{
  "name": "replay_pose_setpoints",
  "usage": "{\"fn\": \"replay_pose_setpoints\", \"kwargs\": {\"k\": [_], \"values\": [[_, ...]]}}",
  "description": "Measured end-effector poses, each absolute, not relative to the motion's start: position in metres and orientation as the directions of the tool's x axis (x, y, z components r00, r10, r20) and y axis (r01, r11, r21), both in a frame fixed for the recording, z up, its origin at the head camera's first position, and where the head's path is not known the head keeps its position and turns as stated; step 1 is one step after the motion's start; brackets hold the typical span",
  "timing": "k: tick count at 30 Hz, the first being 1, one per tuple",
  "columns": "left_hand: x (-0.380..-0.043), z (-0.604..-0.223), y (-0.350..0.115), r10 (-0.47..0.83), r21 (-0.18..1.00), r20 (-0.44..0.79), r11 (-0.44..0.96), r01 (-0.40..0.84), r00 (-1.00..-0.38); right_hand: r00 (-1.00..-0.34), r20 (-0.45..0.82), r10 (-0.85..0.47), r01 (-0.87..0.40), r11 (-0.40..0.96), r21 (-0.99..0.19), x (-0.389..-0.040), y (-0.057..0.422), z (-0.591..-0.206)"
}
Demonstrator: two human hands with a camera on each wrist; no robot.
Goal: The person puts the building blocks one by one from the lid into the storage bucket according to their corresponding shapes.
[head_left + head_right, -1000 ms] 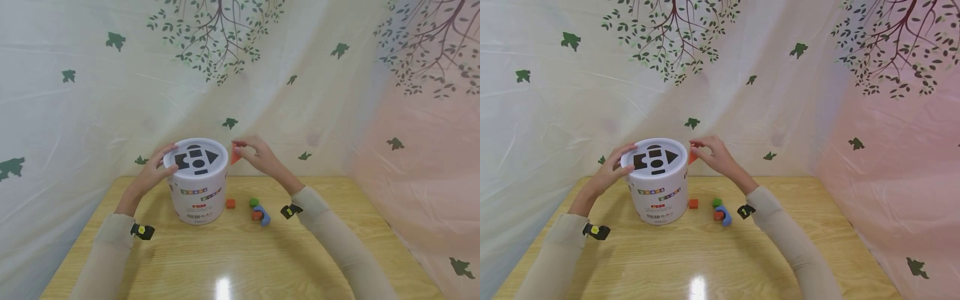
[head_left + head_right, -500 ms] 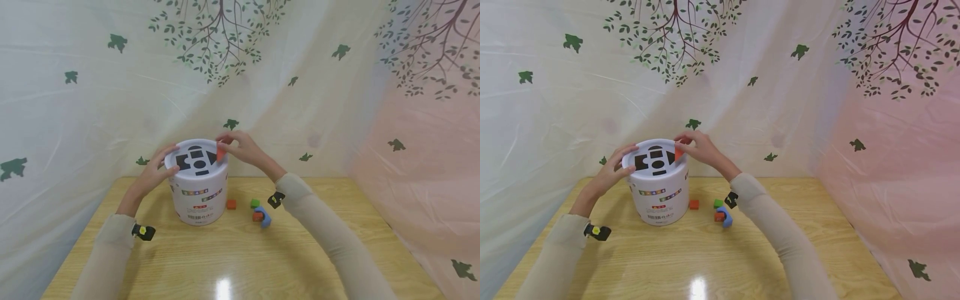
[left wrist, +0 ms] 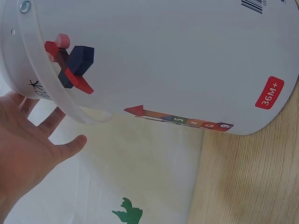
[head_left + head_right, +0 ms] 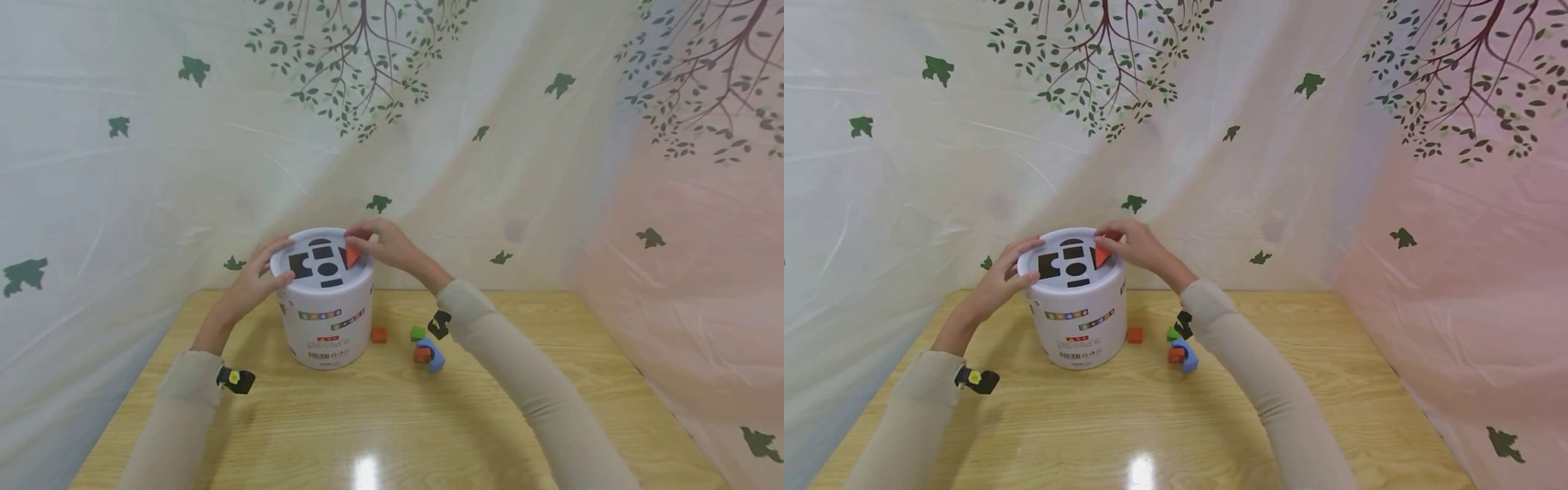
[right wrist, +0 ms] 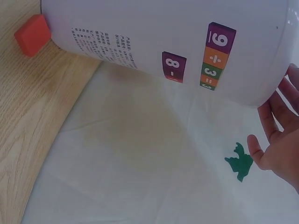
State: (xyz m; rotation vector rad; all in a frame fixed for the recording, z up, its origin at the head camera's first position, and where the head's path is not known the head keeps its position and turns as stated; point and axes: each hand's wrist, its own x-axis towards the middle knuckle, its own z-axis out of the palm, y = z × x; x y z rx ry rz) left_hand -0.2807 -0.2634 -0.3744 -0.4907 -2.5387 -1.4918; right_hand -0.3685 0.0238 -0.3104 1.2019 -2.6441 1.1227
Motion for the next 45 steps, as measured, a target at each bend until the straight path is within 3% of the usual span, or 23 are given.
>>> {"fn": "replay_pose_setpoints", "kwargs": {"k": [10, 18, 31, 45], "values": [[-0.281, -0.374, -0.263, 0.2, 0.818, 0.3, 0.449, 0.36, -0.933, -0.678, 0.316, -0.663, -0.7, 0.451, -0.554, -0.369, 0.019, -0.312], [-0.281, -0.375, -0.264, 0.2, 0.82, 0.297, 0.448, 0.357, -0.934, -0.695, 0.339, -0.634, -0.712, 0.544, -0.444, -0.364, 0.014, -0.313], [-0.281, -0.375, -0.263, 0.205, 0.821, 0.302, 0.441, 0.364, -0.931, -0.693, 0.362, -0.624, -0.717, 0.544, -0.436, -0.36, 0.016, -0.311], [-0.281, -0.374, -0.263, 0.204, 0.822, 0.296, 0.443, 0.357, -0.933, -0.641, 0.392, -0.66, -0.764, 0.501, -0.406, -0.354, 0.036, -0.303]]}}
